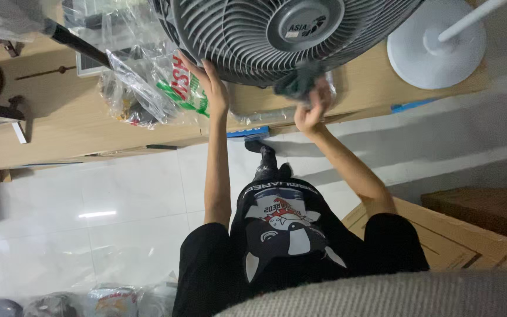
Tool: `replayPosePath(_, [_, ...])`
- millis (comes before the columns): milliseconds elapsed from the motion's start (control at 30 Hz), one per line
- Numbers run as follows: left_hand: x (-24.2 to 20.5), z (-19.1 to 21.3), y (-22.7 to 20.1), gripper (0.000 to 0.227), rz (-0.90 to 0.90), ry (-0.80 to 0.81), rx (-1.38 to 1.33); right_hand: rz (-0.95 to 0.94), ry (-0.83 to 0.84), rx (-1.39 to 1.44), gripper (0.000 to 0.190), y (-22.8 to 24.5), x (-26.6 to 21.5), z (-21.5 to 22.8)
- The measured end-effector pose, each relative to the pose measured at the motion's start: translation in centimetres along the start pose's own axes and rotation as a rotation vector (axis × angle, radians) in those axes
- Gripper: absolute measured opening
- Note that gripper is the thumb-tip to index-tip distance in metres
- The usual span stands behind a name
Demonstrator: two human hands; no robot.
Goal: The person wipes the front grill and center hub of a grey fan with a cloth while holding the fan body by hand.
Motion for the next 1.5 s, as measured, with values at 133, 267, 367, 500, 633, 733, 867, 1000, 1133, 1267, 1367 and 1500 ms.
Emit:
replayPosePath(133, [-0.8, -0.1, 0.1, 0.079, 0.025, -0.02, -0.001, -0.163, -0.334, -0.203, 0.06, -2.9, 1.1, 0.7])
replayPosePath(267, [-1.7, -0.2, 0.0, 0.076, 0.006, -0.017, 0.07, 0.18, 0.05, -0.225, 0.059, -3.8, 1.9, -5.8])
replayPosePath(367, [-1.1, 0.0, 0.2, 0.076, -0.001, -0.03, 0.073, 0.357, 0.24, -0.356, 0.056, -1.5, 0.9, -7.9])
replayPosePath(500, [-1.0, 0.0, 0.7, 0.075, -0.014, -0.015, 0.036, 0.316, 0.399, -0.234, 0.049, 0.4, 0.2, -5.8])
replayPosePath(633, [-1.0, 0.0, 0.8, 0.076, -0.059, -0.02, -0.013, -0.004, 0.568, 0.038, 0.042, 2.2, -0.8, -4.2])
replayPosePath(733, [-1.1, 0.3, 1.2, 0.077, -0.022, -0.008, -0.039, -0.134, 0.509, 0.219, 0.041, 2.1, 0.6, -2.6])
replayPosePath(867, [-1.1, 0.1, 0.9, 0.075, -0.001, -0.042, -0.024, -0.207, 0.342, 0.131, 0.04, 0.2, 5.0, 1.4])
replayPosePath(1000, [-1.3, 0.1, 0.4, 0.072, -0.03, -0.069, -0.008, -0.033, 0.137, -0.028, 0.037, 0.7, 7.7, 2.0])
replayPosePath(1133, [-1.1, 0.5, 1.4, 0.072, -0.021, -0.081, 0.113, 0.195, 0.153, -0.259, 0.033, -0.1, 7.2, -1.5])
replayPosePath(1267, [-0.8, 0.5, 1.7, 0.074, -0.045, -0.041, 0.053, 0.189, 0.233, -0.242, 0.042, -0.8, 5.7, -3.2])
replayPosePath(1367, [-1.5, 0.4, 1.8, 0.075, -0.022, -0.041, 0.077, 0.226, 0.279, -0.28, 0.039, -1.1, 5.0, -2.4])
replayPosePath(1500, [-1.5, 0.2, 1.0, 0.074, -0.045, -0.045, 0.076, 0.191, 0.412, -0.357, 0.039, -2.0, 4.3, -1.8])
Point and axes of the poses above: each hand's wrist, its own x-axis towards the middle knuckle, its own z-axis out of the back of the hand, y = z × x, the point moved 8 cm from there along x, towards the middle knuckle, and after that the axes turned 11 degrees about x, right-handed, at the moved point
